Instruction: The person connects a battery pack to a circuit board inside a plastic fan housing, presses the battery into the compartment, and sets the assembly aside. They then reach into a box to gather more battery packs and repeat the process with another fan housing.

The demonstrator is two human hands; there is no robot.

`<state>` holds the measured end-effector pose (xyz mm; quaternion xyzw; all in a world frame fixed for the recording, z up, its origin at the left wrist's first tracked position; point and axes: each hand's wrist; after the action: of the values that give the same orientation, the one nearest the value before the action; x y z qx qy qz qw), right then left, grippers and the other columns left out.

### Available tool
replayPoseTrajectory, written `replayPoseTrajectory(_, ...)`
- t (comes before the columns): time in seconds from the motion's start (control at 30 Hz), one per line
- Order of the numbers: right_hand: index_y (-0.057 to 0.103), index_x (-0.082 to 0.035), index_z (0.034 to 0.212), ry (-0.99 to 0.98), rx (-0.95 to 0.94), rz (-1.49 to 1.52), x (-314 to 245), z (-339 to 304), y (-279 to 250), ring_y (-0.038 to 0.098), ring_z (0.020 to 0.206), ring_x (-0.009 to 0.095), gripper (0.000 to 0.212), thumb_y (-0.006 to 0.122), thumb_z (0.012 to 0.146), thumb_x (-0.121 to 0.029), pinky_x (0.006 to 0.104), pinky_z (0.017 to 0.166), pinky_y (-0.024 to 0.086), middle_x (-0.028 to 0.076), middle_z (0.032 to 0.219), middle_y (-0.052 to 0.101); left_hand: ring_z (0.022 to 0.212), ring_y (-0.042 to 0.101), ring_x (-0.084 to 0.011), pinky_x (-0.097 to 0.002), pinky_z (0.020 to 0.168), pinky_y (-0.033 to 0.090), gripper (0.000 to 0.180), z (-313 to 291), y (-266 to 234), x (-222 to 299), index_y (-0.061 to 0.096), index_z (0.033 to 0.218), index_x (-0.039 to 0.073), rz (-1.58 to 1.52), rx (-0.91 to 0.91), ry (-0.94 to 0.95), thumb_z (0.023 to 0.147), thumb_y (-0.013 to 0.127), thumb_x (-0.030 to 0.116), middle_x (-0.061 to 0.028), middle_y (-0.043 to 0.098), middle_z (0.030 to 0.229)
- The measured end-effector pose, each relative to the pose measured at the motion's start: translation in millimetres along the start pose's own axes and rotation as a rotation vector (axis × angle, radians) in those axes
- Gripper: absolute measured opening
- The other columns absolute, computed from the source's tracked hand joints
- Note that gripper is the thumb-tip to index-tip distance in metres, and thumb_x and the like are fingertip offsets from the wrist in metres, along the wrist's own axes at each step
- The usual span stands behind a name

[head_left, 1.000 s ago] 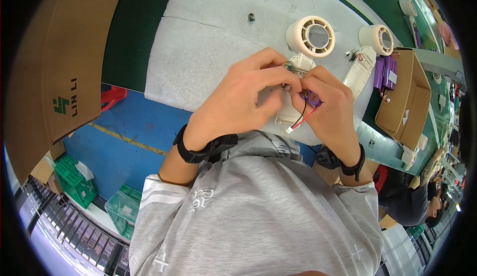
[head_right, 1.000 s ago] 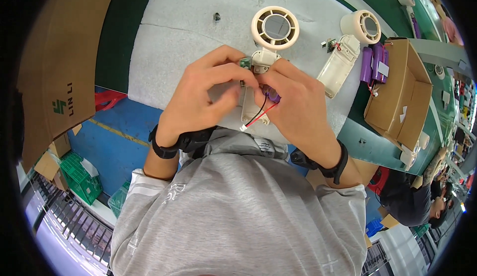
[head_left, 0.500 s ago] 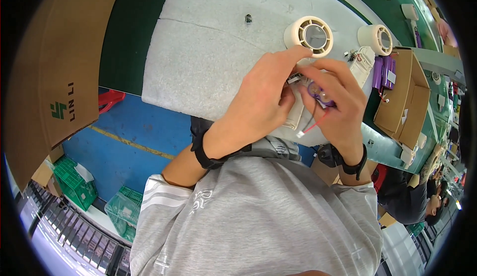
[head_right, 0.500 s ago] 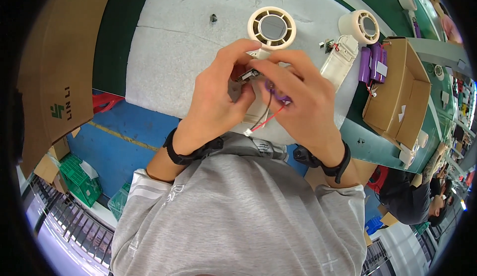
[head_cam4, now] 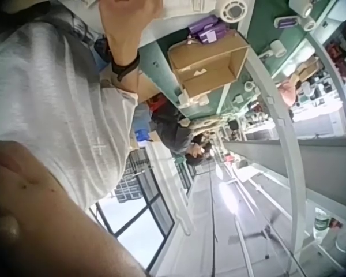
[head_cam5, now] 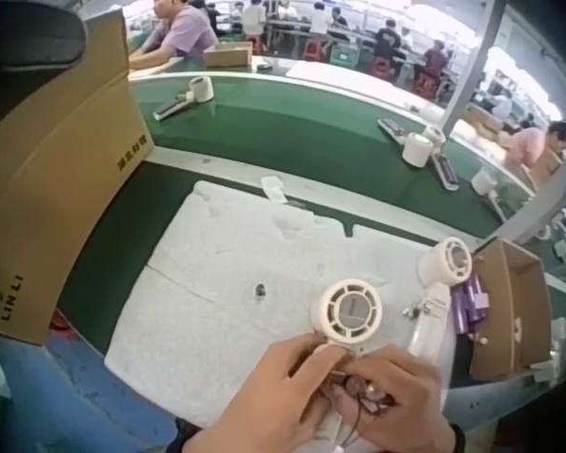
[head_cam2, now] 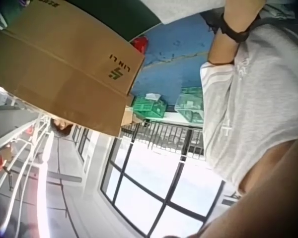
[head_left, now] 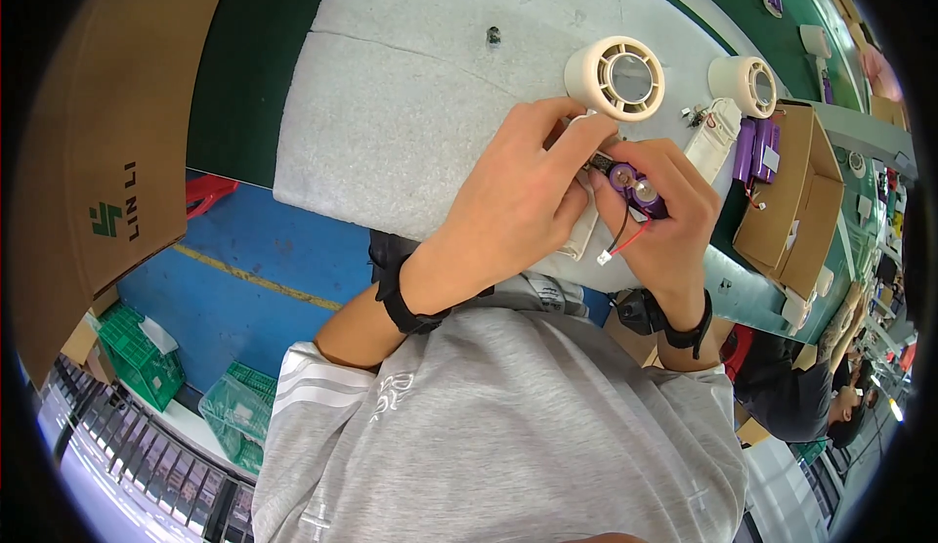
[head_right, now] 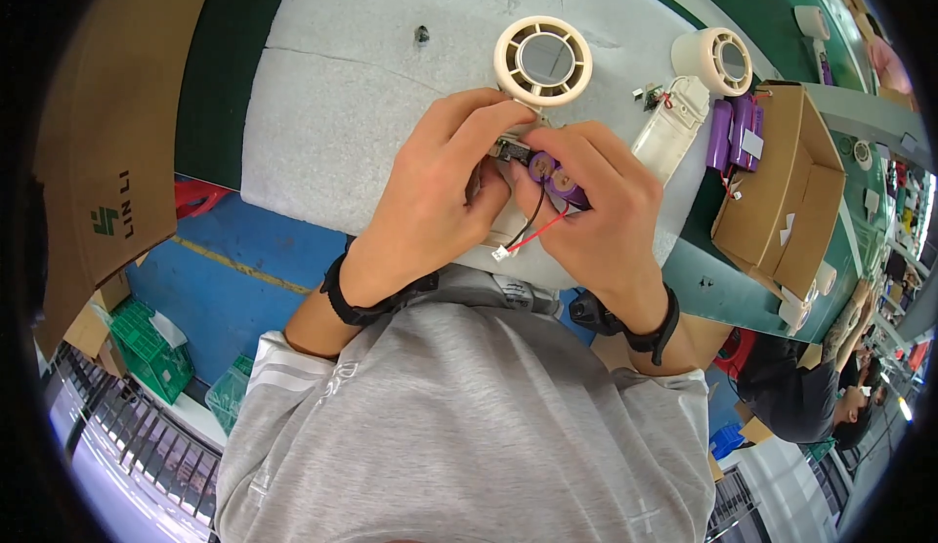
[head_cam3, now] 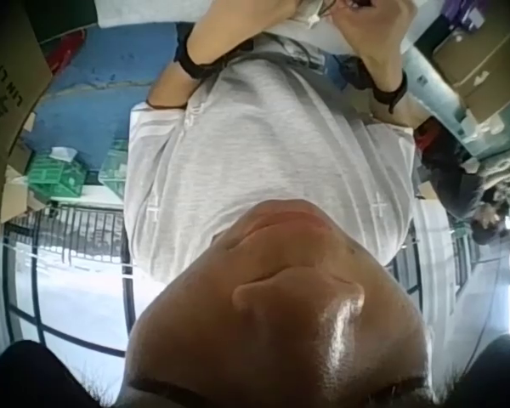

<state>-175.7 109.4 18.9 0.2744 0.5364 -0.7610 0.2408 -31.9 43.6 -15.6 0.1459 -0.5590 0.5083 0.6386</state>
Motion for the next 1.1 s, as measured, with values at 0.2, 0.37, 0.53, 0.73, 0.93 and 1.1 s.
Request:
replayPoseTrajectory(0.2,0.067,-0.004,0.09,0.069,-0.007,0.009,1,-1,0,0.063,0.066,0.018,0.021,0.076,0.071,-0.002,0.0277,0.058,0.049,0.007,0.082,0.063,0.09,0.061,-0.0271,-0.031,0.064,0.052,0.051,2,-4,-5,0.06,0.115,0.006,0.014,-0.045,0.049,0.068,0.057,-0.013,-0.0144,0.058,0.115)
replayPoseTrajectory(0.37,0.066,0.0,0.091,0.074,0.037,-0.007,0,-1,2,0.06,0.072,0.016,0.019,0.075,0.074,-0.001,0.0252,0.065,0.048,0.008,0.084,0.063,0.091,0.061,-0.0274,-0.0318,0.068,0.053,0.051,2,-3,-2,0.06,0.117,0.006,-0.004,-0.052,0.004,0.069,0.058,-0.011,-0.0137,0.059,0.113)
replayPoseTrajectory(0.53,0.067,0.0,0.091,0.099,0.014,0.007,-1,-2,-2,0.061,0.072,0.016,0.019,0.075,0.073,0.0,0.0252,0.065,0.048,0.008,0.085,0.064,0.095,0.06,-0.0273,-0.0333,0.074,0.053,0.05,2,-6,-3,0.059,0.118,0.006,0.004,-0.067,0.011,0.07,0.058,-0.01,-0.0131,0.06,0.114)
replayPoseTrajectory(0.73,0.067,0.0,0.091,0.058,-0.121,0.012,2,2,-9,0.062,0.072,0.017,0.021,0.074,0.072,0.003,0.0261,0.063,0.048,0.008,0.087,0.062,0.1,0.061,-0.026,-0.0325,0.083,0.051,0.049,10,-26,-6,0.059,0.12,0.006,-0.131,-0.234,-0.066,0.072,0.058,-0.007,-0.0114,0.061,0.116)
replayPoseTrajectory(0.93,0.067,0.0,0.093,0.042,-0.227,-0.01,-1,3,-12,0.062,0.071,0.018,0.022,0.074,0.072,0.004,0.0272,0.063,0.048,0.008,0.088,0.061,0.099,0.062,-0.0234,-0.0309,0.087,0.05,0.044,16,-31,-7,0.062,0.117,0.003,-0.263,-0.328,-0.232,0.074,0.057,-0.006,-0.0109,0.063,0.112)
replayPoseTrajectory(1.1,0.067,-0.001,0.093,0.013,-0.127,-0.048,-3,5,-4,0.062,0.073,0.019,0.024,0.074,0.072,0.005,0.0271,0.064,0.049,0.009,0.089,0.062,0.093,0.064,-0.0221,-0.03,0.084,0.051,0.04,14,-27,-7,0.064,0.112,0.002,-0.264,-0.261,-0.248,0.074,0.059,-0.006,-0.0108,0.066,0.107)
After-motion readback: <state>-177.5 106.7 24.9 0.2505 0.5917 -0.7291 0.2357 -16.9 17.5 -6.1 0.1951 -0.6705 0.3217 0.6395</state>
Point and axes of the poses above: each hand's wrist, its own z-axis towards the middle knuckle, its own y-axis out of the palm, x = y × z
